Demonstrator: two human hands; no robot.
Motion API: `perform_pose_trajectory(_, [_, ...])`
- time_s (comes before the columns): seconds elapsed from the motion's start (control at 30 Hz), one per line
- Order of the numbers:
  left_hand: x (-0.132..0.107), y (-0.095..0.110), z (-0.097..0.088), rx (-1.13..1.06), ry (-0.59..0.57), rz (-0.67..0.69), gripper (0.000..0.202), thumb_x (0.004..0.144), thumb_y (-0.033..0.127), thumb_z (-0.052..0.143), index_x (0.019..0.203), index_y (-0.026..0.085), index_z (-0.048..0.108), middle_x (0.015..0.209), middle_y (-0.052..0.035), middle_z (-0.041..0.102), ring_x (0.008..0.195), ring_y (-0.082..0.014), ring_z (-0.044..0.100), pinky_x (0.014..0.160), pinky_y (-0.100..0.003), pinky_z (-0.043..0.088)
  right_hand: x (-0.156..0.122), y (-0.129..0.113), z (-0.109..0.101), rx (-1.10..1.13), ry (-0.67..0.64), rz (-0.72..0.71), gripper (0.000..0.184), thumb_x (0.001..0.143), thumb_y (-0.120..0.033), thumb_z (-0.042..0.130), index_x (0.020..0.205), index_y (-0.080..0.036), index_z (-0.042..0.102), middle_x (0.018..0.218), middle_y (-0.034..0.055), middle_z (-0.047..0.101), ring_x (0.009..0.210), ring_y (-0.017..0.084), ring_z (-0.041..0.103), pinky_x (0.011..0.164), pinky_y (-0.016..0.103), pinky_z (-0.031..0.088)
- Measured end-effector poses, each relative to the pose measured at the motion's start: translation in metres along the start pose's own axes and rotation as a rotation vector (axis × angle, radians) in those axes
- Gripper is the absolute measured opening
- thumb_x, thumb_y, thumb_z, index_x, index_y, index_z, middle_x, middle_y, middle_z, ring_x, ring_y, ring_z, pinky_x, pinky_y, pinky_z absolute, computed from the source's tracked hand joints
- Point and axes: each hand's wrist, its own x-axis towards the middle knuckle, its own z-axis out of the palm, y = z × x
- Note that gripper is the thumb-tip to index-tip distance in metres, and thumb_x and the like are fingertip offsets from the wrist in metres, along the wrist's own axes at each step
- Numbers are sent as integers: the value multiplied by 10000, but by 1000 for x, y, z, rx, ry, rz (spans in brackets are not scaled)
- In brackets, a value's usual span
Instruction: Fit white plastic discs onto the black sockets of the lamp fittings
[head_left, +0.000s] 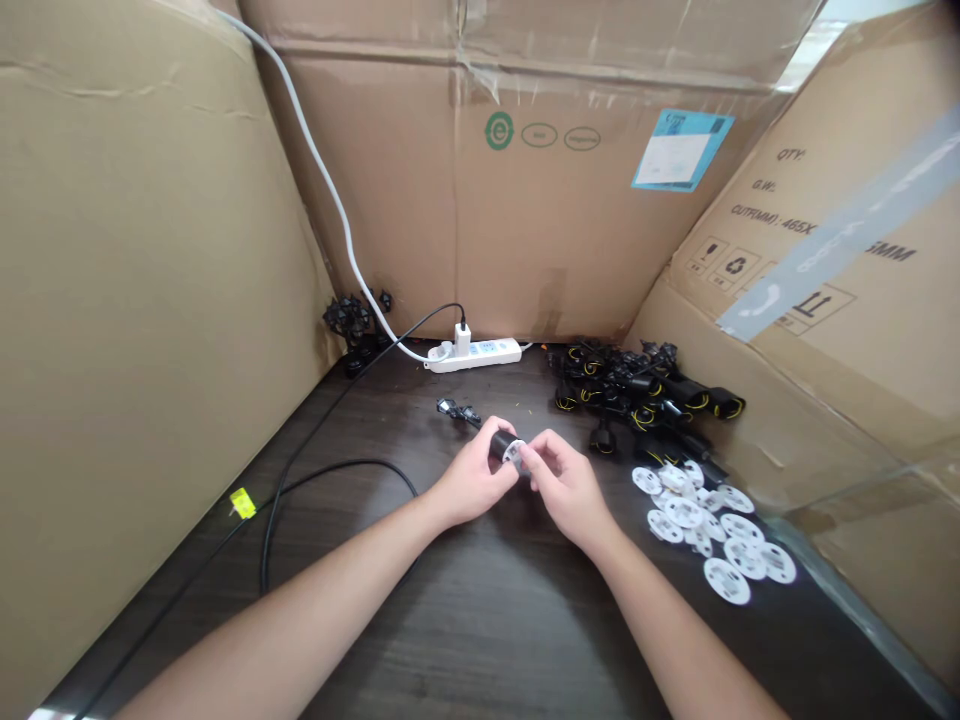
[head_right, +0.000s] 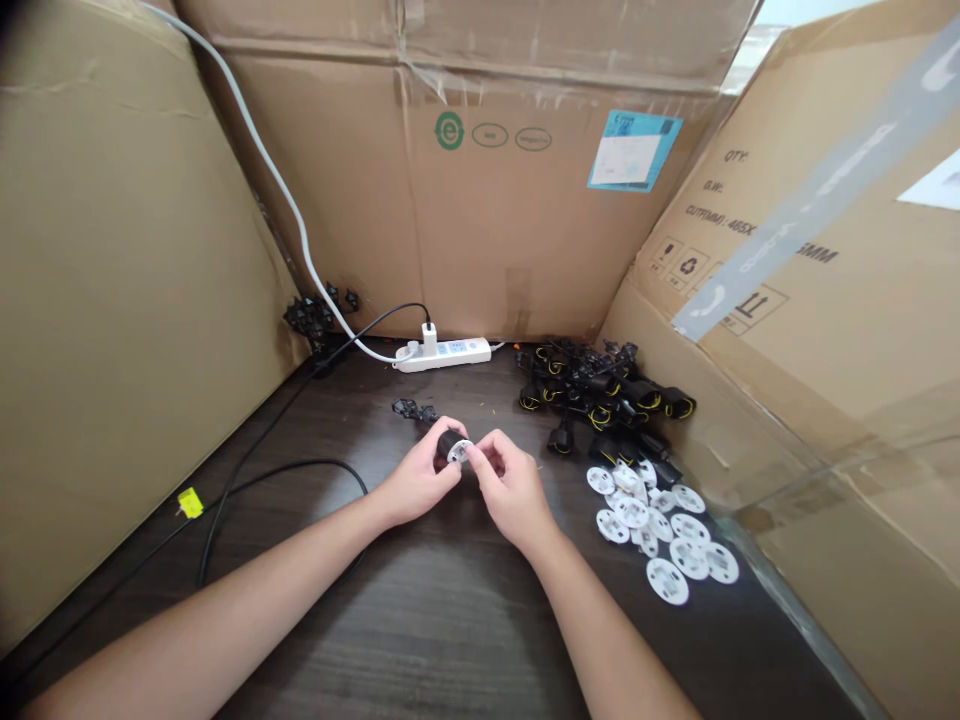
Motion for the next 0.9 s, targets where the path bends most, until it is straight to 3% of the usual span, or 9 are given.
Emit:
perform_pose_trajectory(0.43, [2,-4,-1,47,3,-12,250,816,192,593,1032,214,469,798,61,468,669,-105,423,636,-232,365,1,-5,-3,-181,81,-48,313,928,-408,624,692,-213,564,608,-22,561,557,149,527,549,259,388])
perform_pose_trajectory(0.63, [2,-5,-1,56,-7,-4,224,816,197,590,1008,211,476,813,53,472,698,-112,430,653,-234,373,0,-5,-2,-104,105,-131,142,919,-344,640,862,-215,655,776,20,661,603,159,577,561,269,447])
perform_pose_trajectory(0.9, [1,-2,0,62,-3,-8,237,816,201,594,1016,215,468,798,58,469,669,-103,422,620,-222,354,0,-3,-2,-47,93,-69,246,935,-425,650,822,-206,645,697,9,637,588,162,570,553,270,457])
